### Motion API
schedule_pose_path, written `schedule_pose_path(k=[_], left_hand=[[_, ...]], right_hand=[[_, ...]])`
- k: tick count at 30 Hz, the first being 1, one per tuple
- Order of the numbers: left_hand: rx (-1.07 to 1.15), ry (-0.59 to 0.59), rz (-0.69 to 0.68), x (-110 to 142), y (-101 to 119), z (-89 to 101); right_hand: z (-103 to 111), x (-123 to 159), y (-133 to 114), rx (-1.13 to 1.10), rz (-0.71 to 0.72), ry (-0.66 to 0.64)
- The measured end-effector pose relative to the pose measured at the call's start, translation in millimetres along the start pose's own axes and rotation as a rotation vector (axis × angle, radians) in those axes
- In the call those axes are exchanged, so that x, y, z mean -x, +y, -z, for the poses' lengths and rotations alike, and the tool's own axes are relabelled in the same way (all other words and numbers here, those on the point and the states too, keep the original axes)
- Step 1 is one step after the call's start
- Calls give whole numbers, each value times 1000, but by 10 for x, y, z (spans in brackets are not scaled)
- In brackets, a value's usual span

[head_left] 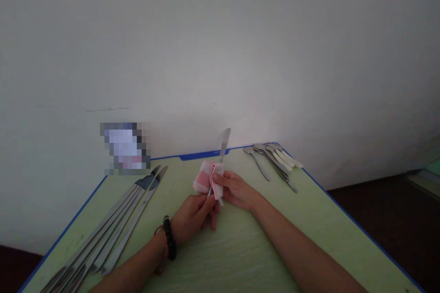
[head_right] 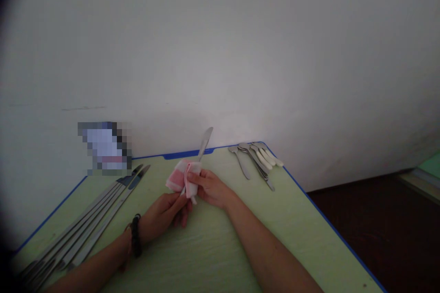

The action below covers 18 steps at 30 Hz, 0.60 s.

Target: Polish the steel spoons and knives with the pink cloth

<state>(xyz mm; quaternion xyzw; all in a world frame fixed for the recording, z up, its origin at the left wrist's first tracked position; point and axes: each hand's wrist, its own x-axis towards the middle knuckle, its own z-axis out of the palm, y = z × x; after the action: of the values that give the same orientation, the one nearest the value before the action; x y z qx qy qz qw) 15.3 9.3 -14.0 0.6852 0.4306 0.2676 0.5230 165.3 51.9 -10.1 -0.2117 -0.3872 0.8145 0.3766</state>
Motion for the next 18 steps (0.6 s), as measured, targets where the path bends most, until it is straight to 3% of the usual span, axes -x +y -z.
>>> schedule_pose_path(k=[18], left_hand=[[8,44,107,-18,5,-6]], right_hand=[[-9,3,10,57,-6,-43]])
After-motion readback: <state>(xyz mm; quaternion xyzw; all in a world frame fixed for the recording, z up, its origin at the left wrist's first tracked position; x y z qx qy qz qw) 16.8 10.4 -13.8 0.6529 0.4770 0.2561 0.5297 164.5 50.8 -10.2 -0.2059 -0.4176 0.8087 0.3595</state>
